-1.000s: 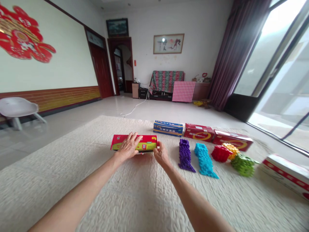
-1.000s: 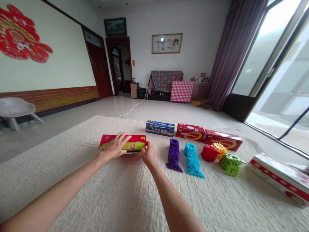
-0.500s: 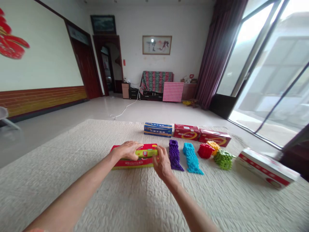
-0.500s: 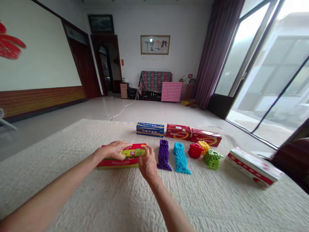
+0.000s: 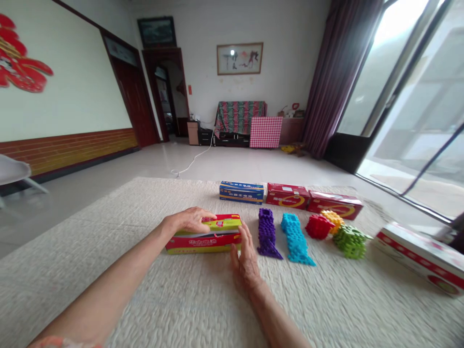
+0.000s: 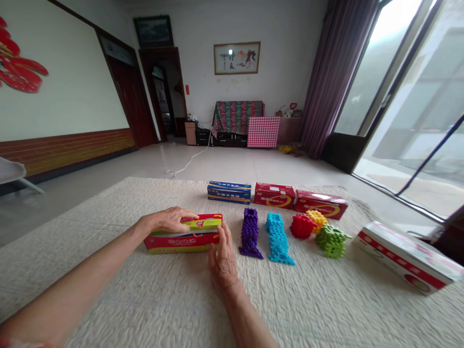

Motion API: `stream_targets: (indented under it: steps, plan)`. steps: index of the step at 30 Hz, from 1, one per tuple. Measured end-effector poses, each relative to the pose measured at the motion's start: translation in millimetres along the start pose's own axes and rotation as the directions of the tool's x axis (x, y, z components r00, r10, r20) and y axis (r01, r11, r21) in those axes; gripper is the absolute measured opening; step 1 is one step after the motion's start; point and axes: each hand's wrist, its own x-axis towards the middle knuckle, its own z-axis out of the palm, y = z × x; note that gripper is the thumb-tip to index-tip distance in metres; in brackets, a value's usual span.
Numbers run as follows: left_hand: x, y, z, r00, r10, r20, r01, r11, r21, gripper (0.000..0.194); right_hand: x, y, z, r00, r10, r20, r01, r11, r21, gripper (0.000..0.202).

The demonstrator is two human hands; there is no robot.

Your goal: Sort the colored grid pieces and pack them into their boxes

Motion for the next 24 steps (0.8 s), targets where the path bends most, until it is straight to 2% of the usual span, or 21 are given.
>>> stream_targets:
  steps: [3,6,10,12,14,17,19,21,22,24]
  plan:
    - [0.8,-0.8,-9.0,0.998,-0.041,0.050,0.044,0.997,-0.063,0.053,-0.3,2.2,0.0,1.000,0.000,-0.022,0.000,1.000,0.012,0.058]
    - [3.8,-4.4,-21.3,0.996,-0.012,0.083,0.023,0.991,-0.134,0.046,-1.2,4.5,1.2,0.999,-0.003,-0.038,0.003,1.000,0.008,0.053]
    - [10.8,-15.9,-33.9,0.998,-0.014,0.058,0.023,0.985,-0.169,0.041,-1.8,5.5,2.6,0.999,0.007,-0.038,-0.007,1.000,-0.009,0.045]
    - [14.6,-21.6,-35.7,0.998,-0.050,-0.041,0.044,0.990,-0.130,0.040,-2.0,5.5,2.8,0.999,0.019,-0.039,-0.019,1.000,-0.008,0.042]
    - [18.8,-25.8,-33.6,0.972,-0.063,-0.228,0.054,0.998,-0.044,0.039,-2.4,5.4,2.7,0.999,0.020,-0.045,-0.020,1.000,-0.001,0.042]
    - [26.4,-29.8,-23.8,0.853,-0.011,-0.522,0.097,0.985,0.139,0.036,-2.7,5.2,2.0,0.999,0.023,-0.046,-0.022,1.000,0.014,0.042]
    - [31.6,-32.3,-14.4,0.769,0.002,-0.639,0.183,0.958,0.223,0.035,-2.4,4.8,1.5,0.999,0.030,-0.042,-0.029,0.999,0.022,0.039]
    - [35.6,-35.2,-4.5,0.731,-0.042,-0.682,0.284,0.927,0.247,0.033,-1.8,4.3,1.1,0.998,0.035,-0.044,-0.034,0.999,0.026,0.035]
    - [36.9,-36.9,0.2,0.732,-0.088,-0.676,0.331,0.913,0.240,0.032,-1.4,4.1,1.0,0.998,0.036,-0.047,-0.034,0.999,0.028,0.033]
    - [38.1,-41.1,8.3,0.766,-0.198,-0.612,0.402,0.890,0.215,0.031,-1.0,3.9,0.8,0.998,0.038,-0.057,-0.037,0.999,0.031,0.032]
